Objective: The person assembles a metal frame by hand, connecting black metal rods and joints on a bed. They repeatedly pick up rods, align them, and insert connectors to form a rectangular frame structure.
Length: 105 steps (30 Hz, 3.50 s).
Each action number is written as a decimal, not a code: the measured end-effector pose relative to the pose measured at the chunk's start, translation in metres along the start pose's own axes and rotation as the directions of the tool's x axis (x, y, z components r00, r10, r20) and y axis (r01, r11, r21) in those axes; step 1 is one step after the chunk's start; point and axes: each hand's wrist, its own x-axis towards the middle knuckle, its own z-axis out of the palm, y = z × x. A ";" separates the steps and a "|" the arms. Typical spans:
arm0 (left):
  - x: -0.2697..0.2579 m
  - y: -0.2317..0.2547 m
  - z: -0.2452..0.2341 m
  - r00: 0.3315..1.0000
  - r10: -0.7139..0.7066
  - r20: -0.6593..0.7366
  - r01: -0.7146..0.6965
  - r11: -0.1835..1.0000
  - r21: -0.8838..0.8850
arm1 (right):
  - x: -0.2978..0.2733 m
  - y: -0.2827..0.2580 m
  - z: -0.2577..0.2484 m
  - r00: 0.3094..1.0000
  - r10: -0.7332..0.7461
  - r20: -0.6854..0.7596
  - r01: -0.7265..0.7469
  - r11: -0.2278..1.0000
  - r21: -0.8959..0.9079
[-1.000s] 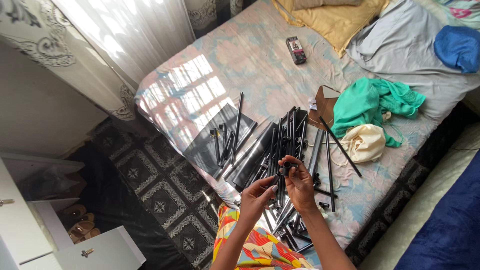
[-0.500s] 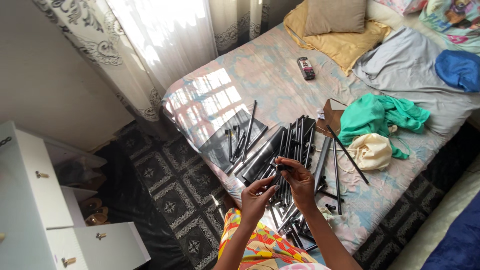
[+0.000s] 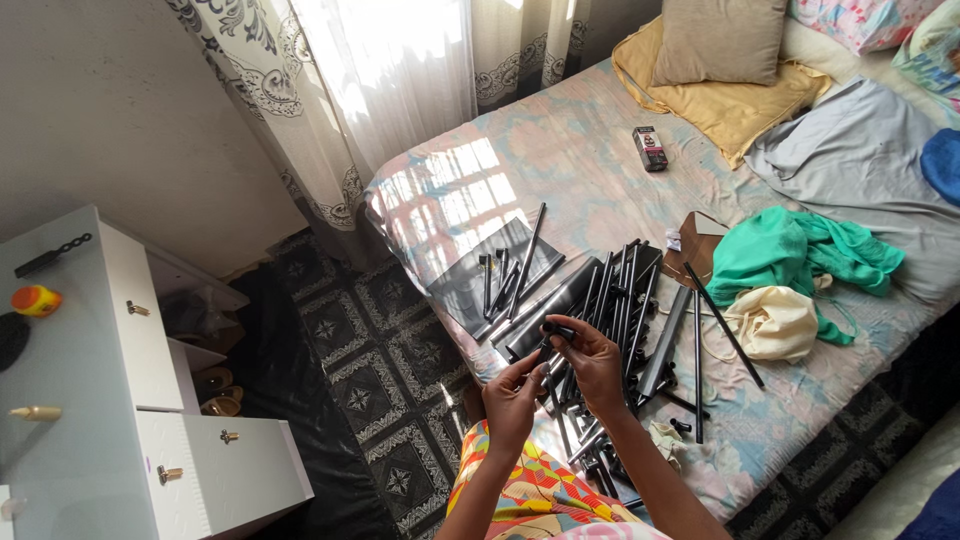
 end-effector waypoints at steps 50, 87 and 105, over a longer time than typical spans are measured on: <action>0.026 -0.027 0.010 0.939 0.073 0.336 -0.022 0.988 -0.152 | 0.020 -0.019 -0.042 0.945 -0.086 0.316 0.146 0.974 -0.173; 0.007 0.050 0.017 0.969 0.190 0.156 -0.216 0.960 0.178 | 0.048 -0.086 -0.065 0.870 -0.072 0.487 0.331 0.819 -0.470; 0.008 0.021 0.025 0.981 0.147 0.130 -0.149 0.989 0.005 | 0.046 -0.077 -0.060 0.904 -0.078 0.420 0.260 0.881 -0.395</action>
